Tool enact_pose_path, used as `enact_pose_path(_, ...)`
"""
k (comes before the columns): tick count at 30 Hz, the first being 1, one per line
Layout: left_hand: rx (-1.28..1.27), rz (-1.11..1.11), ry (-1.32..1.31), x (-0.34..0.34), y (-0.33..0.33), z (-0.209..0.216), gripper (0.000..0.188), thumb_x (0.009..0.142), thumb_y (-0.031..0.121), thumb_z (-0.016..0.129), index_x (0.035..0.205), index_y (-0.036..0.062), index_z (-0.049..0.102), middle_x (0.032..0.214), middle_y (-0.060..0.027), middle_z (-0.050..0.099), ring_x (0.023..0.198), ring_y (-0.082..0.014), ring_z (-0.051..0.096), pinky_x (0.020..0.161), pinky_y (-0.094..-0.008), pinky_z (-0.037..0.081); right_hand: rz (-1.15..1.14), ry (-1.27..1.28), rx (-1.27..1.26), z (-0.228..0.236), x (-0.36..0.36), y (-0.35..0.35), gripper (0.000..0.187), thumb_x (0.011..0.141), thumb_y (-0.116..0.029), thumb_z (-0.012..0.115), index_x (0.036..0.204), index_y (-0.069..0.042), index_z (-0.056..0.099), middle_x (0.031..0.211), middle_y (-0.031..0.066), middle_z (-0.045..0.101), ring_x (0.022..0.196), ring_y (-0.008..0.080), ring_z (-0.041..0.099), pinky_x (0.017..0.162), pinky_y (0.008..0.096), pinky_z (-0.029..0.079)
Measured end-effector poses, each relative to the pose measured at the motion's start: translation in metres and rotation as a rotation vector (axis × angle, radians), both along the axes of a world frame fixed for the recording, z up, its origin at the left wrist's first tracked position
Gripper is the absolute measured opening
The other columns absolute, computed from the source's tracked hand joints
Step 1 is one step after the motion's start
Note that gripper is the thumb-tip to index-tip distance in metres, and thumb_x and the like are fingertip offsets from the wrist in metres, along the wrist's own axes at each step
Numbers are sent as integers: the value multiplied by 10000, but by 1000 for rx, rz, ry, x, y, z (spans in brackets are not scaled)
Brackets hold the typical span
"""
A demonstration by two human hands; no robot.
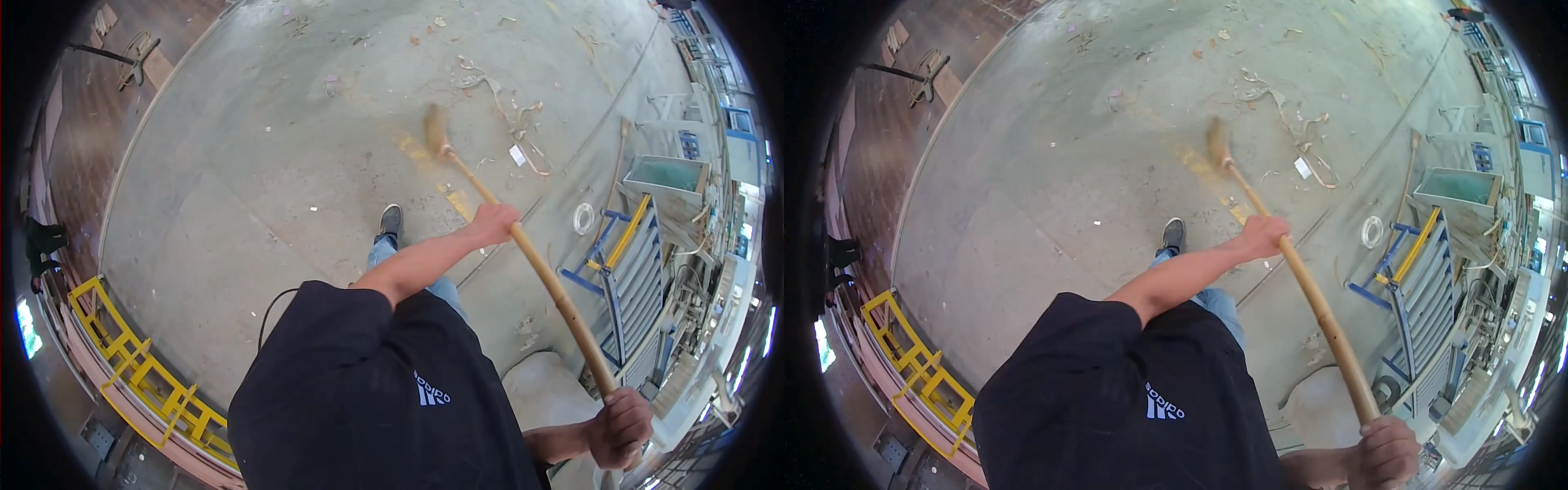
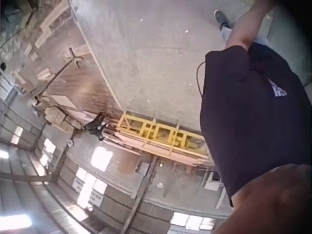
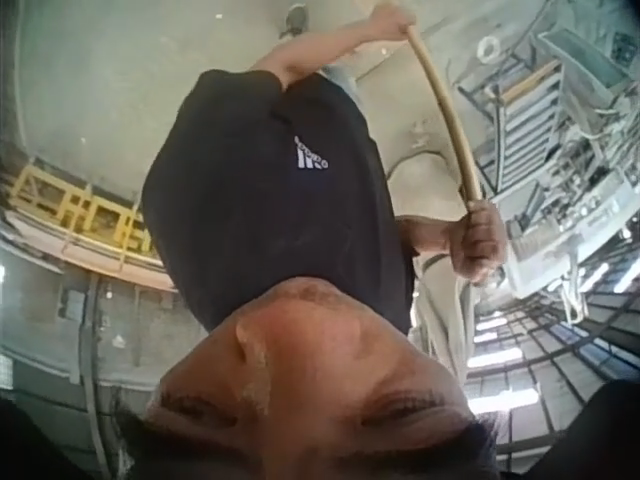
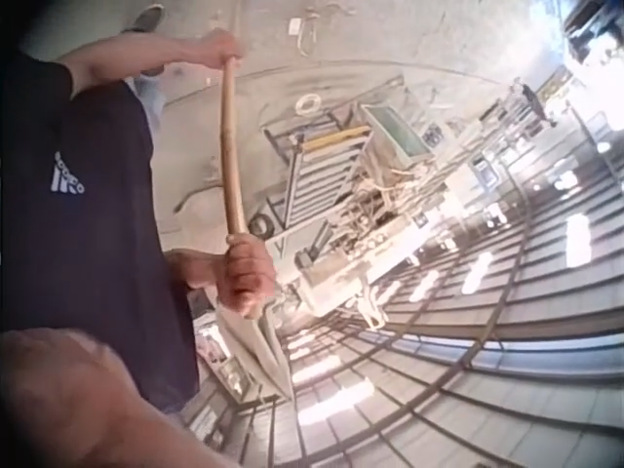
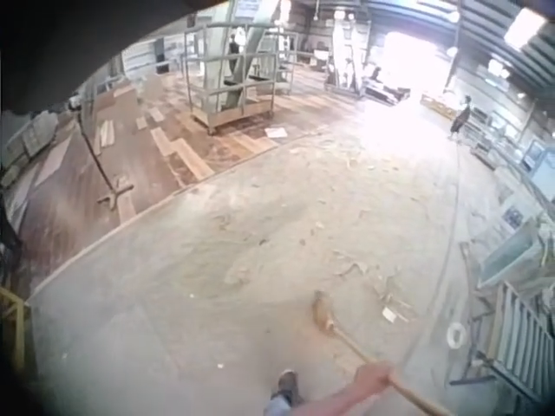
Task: Sweep wood shavings and debris off the workshop floor using a broom.
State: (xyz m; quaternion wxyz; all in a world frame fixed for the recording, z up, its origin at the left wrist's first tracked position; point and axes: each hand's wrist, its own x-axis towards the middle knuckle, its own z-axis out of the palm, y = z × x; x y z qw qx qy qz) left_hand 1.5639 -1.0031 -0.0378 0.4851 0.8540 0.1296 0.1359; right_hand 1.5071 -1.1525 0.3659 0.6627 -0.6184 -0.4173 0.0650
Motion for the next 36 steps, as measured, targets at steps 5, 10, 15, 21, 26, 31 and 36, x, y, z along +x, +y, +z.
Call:
enact_pose_path(5, 112, -267, 9, -13, -23, 75, 108, 640, 193, 658, 655, 88, 639, 688, -122, 636, 667, -332, 636, 565, -437, 505, -311, -331, 200, 48, -38, -84, 292, 819, -253, 487, 561, -160, 386, 466, -44, 311, 403, 80, 286, 440, 258, 322)
enact_pose_path(10, 255, -338, 245, -133, 6, 147, 135, 615, 174, 670, 692, 64, 662, 666, -133, 632, 659, -344, 640, 571, -448, 510, -13, -1, 636, 74, -56, -97, 321, 876, -316, 469, 601, -156, 428, 458, -59, 343, 367, 69, 294, 398, 242, 297)
enact_pose_path(15, 297, -207, 612, -254, 93, 137, 134, 646, 178, 666, 739, 82, 674, 695, -125, 641, 689, -337, 643, 589, -446, 509, 190, 282, 641, 2, -47, -62, 301, 783, -80, 500, 535, -160, 348, 446, -34, 336, 406, 81, 330, 440, 250, 352)
enact_pose_path(21, 402, 246, 765, -410, 230, 82, 127, 665, 197, 680, 742, 116, 618, 757, -108, 634, 749, -324, 624, 625, -440, 496, 466, 479, 399, -89, -107, 116, 336, 793, -190, 542, 521, -139, 352, 445, -14, 435, 359, 138, 402, 393, 287, 384)
enact_pose_path(26, 406, 427, 740, -539, 344, -9, 158, 684, 211, 691, 786, 125, 607, 784, -108, 631, 775, -331, 621, 635, -434, 498, 642, 528, 81, -164, -186, 256, 215, 773, -151, 540, 584, -65, 483, 559, 52, 523, 540, 198, 523, 674, 410, 459)
enact_pose_path(31, 344, 341, 810, -517, 401, -74, 125, 743, 252, 674, 749, 140, 619, 756, -87, 636, 748, -309, 628, 601, -402, 488, 509, 498, -273, -155, -180, 318, 64, 727, -6, 534, 748, 28, 583, 710, 129, 602, 653, 250, 593, 696, 429, 500)
enact_pose_path(36, 127, 189, 352, -338, 330, -33, 170, 676, 236, 696, 791, 155, 600, 772, -53, 595, 798, -281, 619, 626, -419, 485, 194, 246, -23, -61, -127, 246, 271, 786, -212, 391, 548, -82, 376, 522, 60, 468, 451, 146, 420, 438, 263, 342)
